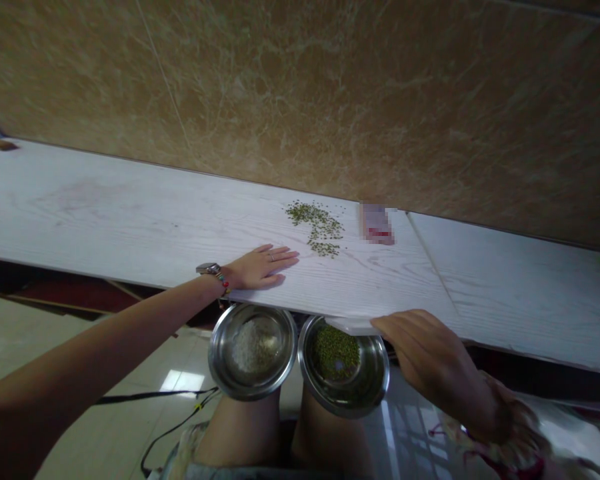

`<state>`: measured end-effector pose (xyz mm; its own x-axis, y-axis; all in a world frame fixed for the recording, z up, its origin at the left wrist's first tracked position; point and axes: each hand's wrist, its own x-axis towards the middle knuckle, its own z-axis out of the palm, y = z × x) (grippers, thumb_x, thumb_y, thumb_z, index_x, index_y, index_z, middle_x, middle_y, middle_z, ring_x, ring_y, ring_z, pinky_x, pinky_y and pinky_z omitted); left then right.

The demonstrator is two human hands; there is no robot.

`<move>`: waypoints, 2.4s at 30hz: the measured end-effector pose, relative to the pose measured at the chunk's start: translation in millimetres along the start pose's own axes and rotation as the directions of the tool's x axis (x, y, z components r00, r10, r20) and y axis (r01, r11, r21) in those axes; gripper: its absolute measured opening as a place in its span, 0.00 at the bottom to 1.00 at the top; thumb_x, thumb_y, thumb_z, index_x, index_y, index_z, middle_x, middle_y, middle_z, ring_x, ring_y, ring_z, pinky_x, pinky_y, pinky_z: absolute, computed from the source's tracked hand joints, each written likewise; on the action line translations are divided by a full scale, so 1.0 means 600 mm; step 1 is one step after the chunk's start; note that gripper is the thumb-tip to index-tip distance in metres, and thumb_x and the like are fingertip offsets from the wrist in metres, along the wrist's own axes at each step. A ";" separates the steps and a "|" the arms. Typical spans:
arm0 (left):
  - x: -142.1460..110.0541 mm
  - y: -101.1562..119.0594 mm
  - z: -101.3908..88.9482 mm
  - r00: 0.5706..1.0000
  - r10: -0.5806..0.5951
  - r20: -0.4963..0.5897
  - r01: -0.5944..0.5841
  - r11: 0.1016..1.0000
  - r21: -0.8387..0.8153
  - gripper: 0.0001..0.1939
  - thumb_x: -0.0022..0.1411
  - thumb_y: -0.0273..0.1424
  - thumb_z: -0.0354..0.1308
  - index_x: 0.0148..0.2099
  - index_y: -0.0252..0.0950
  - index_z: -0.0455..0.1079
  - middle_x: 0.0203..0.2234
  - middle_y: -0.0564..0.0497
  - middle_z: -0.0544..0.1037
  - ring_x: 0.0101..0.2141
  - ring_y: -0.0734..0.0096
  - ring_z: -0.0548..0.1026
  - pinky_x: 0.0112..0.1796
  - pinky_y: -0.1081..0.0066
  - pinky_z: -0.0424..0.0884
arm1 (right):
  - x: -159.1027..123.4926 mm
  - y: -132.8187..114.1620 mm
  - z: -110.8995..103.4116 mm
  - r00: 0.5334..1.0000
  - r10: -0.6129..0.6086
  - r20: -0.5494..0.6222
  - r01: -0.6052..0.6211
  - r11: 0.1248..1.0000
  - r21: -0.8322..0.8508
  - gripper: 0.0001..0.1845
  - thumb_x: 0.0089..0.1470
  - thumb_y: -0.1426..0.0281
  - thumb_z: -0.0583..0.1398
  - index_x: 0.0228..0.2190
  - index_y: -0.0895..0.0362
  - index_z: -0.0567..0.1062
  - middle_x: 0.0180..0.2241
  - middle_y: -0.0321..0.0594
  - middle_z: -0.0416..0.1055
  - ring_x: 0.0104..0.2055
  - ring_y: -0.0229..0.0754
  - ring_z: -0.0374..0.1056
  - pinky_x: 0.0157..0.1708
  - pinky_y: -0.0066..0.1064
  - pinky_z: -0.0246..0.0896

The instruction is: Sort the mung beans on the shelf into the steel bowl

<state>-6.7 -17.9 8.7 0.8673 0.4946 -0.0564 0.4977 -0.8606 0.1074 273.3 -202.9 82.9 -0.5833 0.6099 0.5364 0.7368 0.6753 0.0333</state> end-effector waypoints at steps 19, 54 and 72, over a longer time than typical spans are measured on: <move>0.006 0.016 0.001 0.807 -0.565 -0.172 0.566 0.823 -0.050 0.24 0.64 0.36 0.43 0.59 0.35 0.61 0.60 0.42 0.59 0.60 0.55 0.56 0.54 0.48 0.53 | 0.039 0.177 0.129 0.938 0.156 -0.309 -0.251 0.922 -0.296 0.13 0.58 0.75 0.50 0.39 0.58 0.73 0.34 0.43 0.76 0.36 0.43 0.68 0.38 0.34 0.59; 0.014 -0.055 -0.040 0.957 -0.282 -0.066 0.290 0.940 0.181 0.21 0.62 0.37 0.46 0.55 0.37 0.63 0.47 0.42 0.69 0.45 0.57 0.67 0.44 0.63 0.65 | 0.080 0.221 0.225 0.899 0.131 -0.419 -0.212 0.965 -0.154 0.15 0.58 0.75 0.47 0.36 0.56 0.73 0.34 0.43 0.76 0.38 0.41 0.69 0.44 0.37 0.57; 0.021 -0.099 -0.023 0.957 -0.282 -0.067 0.285 0.957 0.050 0.26 0.65 0.37 0.40 0.63 0.36 0.53 0.62 0.43 0.55 0.61 0.60 0.53 0.56 0.56 0.52 | 0.077 0.224 0.235 0.878 0.121 -0.462 -0.203 0.970 -0.131 0.15 0.56 0.76 0.49 0.34 0.56 0.74 0.32 0.43 0.76 0.37 0.41 0.70 0.41 0.36 0.59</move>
<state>-25.5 41.1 15.3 0.6894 0.7241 -0.0181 0.7242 -0.6886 0.0369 297.1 -25.6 -6.8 -0.2652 0.4258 0.8651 0.8781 0.4773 0.0342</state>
